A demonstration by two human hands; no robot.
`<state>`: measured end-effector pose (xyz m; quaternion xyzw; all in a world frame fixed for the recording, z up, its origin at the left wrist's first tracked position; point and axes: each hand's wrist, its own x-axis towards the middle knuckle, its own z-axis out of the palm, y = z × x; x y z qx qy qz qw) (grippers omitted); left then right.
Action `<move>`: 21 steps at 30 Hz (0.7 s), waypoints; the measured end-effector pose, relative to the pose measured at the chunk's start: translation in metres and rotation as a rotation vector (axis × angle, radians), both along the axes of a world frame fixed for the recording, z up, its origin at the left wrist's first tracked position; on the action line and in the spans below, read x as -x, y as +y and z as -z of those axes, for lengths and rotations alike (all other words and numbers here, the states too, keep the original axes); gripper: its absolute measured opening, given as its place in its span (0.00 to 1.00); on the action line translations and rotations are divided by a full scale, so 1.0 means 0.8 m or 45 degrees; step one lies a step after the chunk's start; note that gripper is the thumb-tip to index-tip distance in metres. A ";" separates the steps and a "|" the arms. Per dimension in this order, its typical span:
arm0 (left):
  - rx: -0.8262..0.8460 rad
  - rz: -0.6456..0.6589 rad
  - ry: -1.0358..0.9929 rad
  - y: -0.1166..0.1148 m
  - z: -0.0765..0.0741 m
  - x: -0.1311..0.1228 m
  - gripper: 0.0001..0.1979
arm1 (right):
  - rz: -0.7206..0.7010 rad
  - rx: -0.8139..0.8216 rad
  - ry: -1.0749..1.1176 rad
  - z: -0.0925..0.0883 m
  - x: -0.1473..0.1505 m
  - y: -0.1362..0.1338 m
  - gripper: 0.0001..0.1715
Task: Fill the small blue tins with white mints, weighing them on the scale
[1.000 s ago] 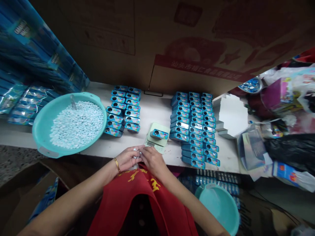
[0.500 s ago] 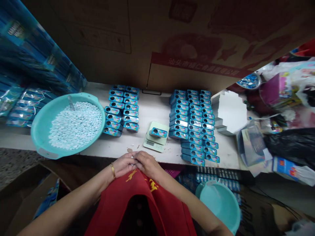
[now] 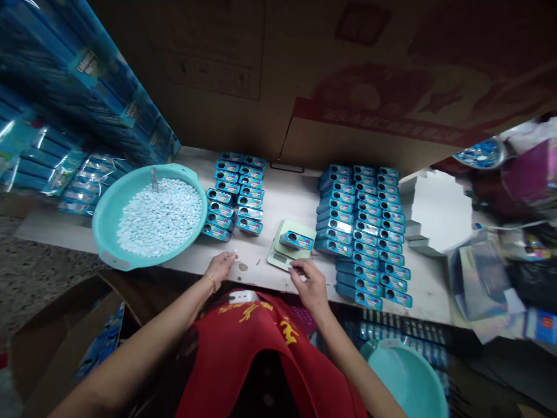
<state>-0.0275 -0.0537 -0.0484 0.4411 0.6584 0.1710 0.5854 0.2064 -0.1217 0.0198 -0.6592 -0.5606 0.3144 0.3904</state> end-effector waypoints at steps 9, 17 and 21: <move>-0.355 0.424 0.393 0.037 0.050 -0.016 0.08 | 0.010 0.005 -0.484 -0.001 -0.025 0.076 0.09; -0.339 0.700 0.572 0.035 0.065 -0.010 0.07 | 0.163 -0.111 -0.247 -0.014 -0.033 0.058 0.08; -0.318 0.730 0.544 0.038 0.061 -0.008 0.05 | 0.279 -0.060 -0.105 -0.019 -0.042 0.028 0.08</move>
